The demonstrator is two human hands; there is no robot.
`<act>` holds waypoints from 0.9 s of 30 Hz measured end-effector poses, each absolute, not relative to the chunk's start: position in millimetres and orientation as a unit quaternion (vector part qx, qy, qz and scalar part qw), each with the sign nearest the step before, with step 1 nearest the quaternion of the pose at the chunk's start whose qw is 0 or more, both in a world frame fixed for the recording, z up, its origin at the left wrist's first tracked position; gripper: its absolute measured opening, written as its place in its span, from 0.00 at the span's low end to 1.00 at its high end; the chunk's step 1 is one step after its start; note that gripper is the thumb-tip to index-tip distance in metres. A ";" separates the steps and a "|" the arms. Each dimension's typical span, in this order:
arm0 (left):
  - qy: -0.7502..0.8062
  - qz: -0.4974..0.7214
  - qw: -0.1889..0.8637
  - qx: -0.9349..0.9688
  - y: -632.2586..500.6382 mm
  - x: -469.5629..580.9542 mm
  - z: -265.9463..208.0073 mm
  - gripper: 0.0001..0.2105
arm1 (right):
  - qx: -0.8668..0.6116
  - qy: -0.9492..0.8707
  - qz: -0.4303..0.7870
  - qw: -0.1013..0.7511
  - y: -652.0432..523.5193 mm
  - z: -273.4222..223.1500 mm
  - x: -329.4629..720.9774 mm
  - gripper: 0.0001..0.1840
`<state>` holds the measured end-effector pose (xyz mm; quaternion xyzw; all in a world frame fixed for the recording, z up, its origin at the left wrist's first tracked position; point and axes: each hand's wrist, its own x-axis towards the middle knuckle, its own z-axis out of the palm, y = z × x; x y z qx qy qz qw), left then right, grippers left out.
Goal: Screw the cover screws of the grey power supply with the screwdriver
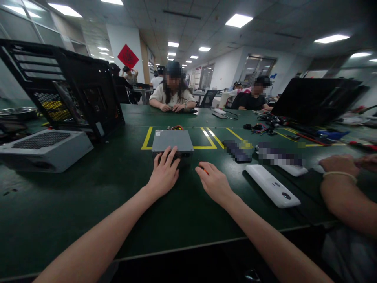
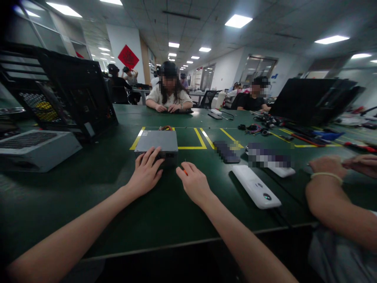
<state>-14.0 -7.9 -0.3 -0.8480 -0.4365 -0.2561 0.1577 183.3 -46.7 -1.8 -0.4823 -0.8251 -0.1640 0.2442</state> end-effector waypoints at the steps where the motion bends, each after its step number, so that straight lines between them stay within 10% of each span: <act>1: -0.437 -0.257 0.160 -0.847 -8.8 -13.9 0.3 0.15 | -0.496 -0.826 -0.135 0.232 -46.2 -3.1 182.3 0.12; 27: -0.537 -0.461 -0.169 -0.686 40.2 -59.3 -24.0 0.25 | -0.677 -0.638 0.069 0.361 37.8 5.6 147.9 0.18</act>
